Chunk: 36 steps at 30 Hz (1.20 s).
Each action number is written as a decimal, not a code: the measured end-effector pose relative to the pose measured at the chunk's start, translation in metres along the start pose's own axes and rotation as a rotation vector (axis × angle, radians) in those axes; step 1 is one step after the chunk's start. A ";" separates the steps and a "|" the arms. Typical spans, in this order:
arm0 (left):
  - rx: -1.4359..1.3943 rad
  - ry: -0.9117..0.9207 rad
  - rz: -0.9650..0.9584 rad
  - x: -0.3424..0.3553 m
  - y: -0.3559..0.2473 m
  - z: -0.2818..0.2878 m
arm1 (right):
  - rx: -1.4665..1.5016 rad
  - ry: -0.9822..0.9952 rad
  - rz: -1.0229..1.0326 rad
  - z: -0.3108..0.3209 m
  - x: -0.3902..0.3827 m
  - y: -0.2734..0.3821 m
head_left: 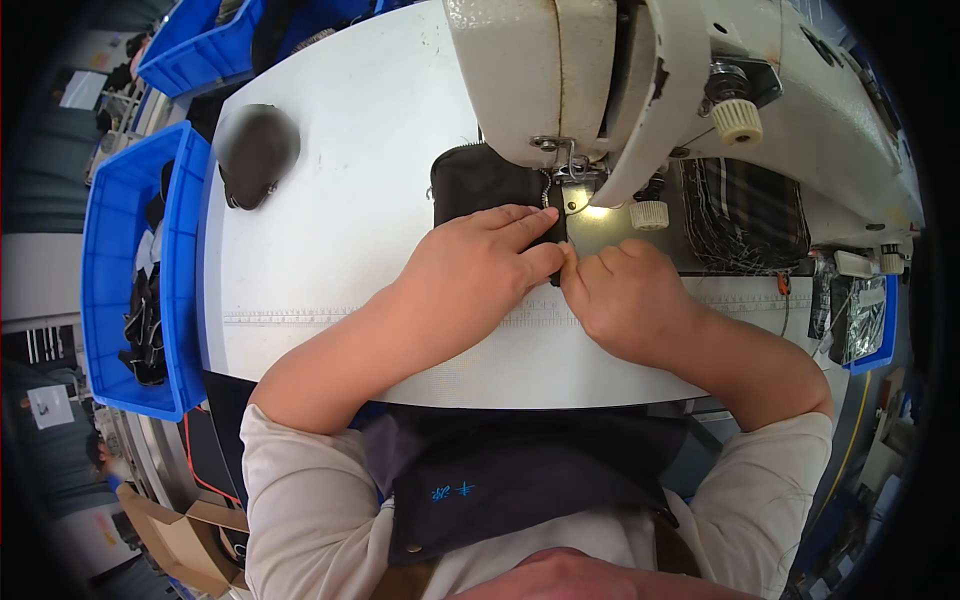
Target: The person aligns a zipper on a dark fabric pouch and sews it using an industrial sewing machine. They guide the pouch under the needle, stitch along the zipper edge, and then remove the finished item from the machine.
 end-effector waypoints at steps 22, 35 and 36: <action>-0.091 -0.124 0.047 0.010 0.025 0.000 | 0.061 0.075 -0.186 -0.018 0.003 -0.015; -0.093 -0.152 0.064 0.007 0.030 -0.004 | 0.090 0.095 -0.202 -0.017 0.004 -0.018; -0.096 -0.147 0.073 0.007 0.031 -0.003 | 0.084 0.109 -0.208 -0.019 0.005 -0.017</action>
Point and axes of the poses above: each hand's wrist, its own x-axis towards the middle knuckle, its own z-axis out of the back of the hand, y = z × x, the point moved 5 cm from there along x, towards the middle knuckle, and after that the axes turned 14 degrees about -x, right-handed, at the moved point
